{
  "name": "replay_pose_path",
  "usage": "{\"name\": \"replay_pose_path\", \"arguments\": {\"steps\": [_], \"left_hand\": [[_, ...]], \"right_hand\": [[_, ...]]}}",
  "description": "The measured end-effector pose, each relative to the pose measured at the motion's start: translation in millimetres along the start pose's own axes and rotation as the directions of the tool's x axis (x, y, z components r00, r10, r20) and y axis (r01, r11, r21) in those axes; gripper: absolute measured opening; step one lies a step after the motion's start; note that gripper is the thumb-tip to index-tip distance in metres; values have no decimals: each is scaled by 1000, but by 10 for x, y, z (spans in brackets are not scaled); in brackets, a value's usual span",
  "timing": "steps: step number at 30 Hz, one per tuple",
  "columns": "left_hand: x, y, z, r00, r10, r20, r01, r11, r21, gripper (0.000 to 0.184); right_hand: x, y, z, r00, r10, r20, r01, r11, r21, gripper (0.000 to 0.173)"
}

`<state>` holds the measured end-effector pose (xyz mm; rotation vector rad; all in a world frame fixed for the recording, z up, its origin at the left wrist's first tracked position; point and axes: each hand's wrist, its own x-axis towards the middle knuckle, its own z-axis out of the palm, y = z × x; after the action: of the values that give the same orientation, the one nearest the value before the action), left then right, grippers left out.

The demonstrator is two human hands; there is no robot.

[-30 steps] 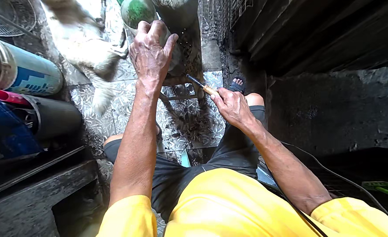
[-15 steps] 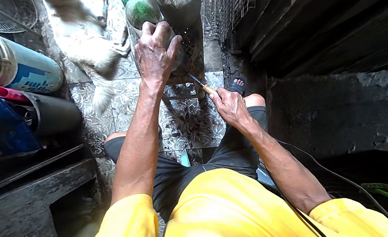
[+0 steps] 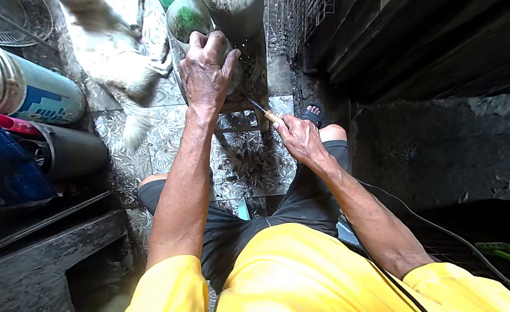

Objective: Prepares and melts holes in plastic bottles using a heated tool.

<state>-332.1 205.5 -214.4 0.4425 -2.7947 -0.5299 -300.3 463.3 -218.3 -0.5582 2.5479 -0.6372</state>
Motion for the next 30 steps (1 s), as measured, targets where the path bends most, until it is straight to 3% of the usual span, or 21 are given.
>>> {"name": "replay_pose_path", "arguments": {"steps": [30], "left_hand": [[2, 119, -1, 999, 5, 47, -7, 999, 41, 53]], "right_hand": [[-116, -24, -23, 997, -47, -60, 47, 999, 9, 42]]}}
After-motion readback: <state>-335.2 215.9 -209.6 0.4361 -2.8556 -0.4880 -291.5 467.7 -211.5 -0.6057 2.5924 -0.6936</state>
